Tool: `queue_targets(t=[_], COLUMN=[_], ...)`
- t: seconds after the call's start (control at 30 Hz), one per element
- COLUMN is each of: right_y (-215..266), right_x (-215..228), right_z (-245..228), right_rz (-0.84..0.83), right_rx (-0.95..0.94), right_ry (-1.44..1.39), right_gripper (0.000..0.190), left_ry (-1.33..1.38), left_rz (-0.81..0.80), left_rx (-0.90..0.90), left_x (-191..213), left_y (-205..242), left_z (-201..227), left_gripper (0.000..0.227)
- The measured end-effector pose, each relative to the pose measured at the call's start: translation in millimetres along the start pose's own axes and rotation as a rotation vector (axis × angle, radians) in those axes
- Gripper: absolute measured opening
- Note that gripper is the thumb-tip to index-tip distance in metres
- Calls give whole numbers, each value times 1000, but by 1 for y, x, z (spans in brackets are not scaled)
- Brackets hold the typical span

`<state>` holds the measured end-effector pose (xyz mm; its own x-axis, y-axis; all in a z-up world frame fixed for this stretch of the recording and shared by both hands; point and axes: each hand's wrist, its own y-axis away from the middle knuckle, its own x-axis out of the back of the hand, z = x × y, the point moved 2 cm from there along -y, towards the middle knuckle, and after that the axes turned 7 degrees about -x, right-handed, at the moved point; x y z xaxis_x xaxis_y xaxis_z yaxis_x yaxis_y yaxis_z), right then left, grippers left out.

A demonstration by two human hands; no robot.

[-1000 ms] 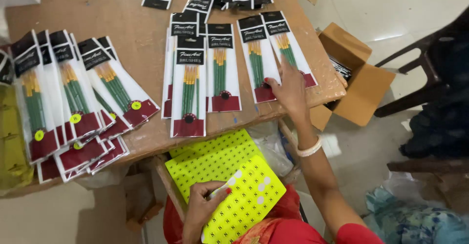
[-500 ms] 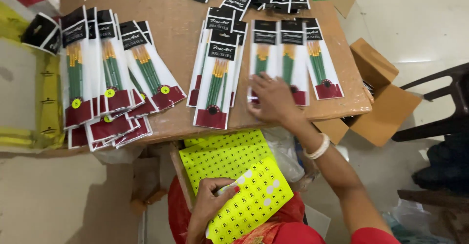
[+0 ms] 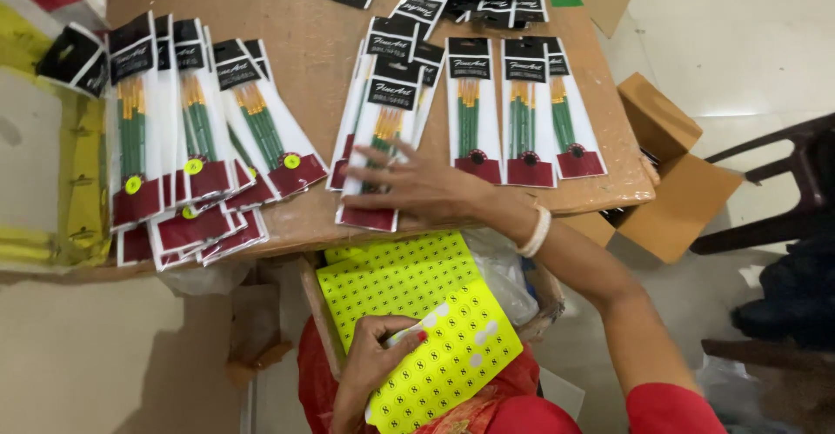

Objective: The person applies yellow circular stickers to packages of paintbrushes on a table. They peel stickers from a sheet, place them on the packaging, and then stack the labeled packages into a cardboard box.

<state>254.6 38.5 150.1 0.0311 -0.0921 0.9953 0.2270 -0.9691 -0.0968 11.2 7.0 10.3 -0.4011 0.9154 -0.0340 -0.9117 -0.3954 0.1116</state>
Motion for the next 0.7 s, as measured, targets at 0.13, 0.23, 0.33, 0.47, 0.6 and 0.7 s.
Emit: queue_targets(t=[0.13,0.23,0.33,0.47,0.6,0.7], right_y=[-6,-2,11,32,46,50], right_x=[-9,-45,-78,-43,7,63], right_z=[8,28,48,66,97,82], right_rz=[-5,-261,120,380,722,754], right_rx=[102,71,208,107,-149,-110], right_ry=[208,154,310,62,-229,-150], right_gripper=[89,101,58,44,29,32], left_ry=[76,56,58,39,51,97], left_rz=[4,-4,30,34,5,14], left_rx=[20,28,81,45,58,69], left_x=[-2,-4,-3,-2,-2,-3], left_y=[0,1,0,0,-1,1], left_z=[-17,-17,-18,-9,3,6], left_gripper=[19,19,19,19,20,20])
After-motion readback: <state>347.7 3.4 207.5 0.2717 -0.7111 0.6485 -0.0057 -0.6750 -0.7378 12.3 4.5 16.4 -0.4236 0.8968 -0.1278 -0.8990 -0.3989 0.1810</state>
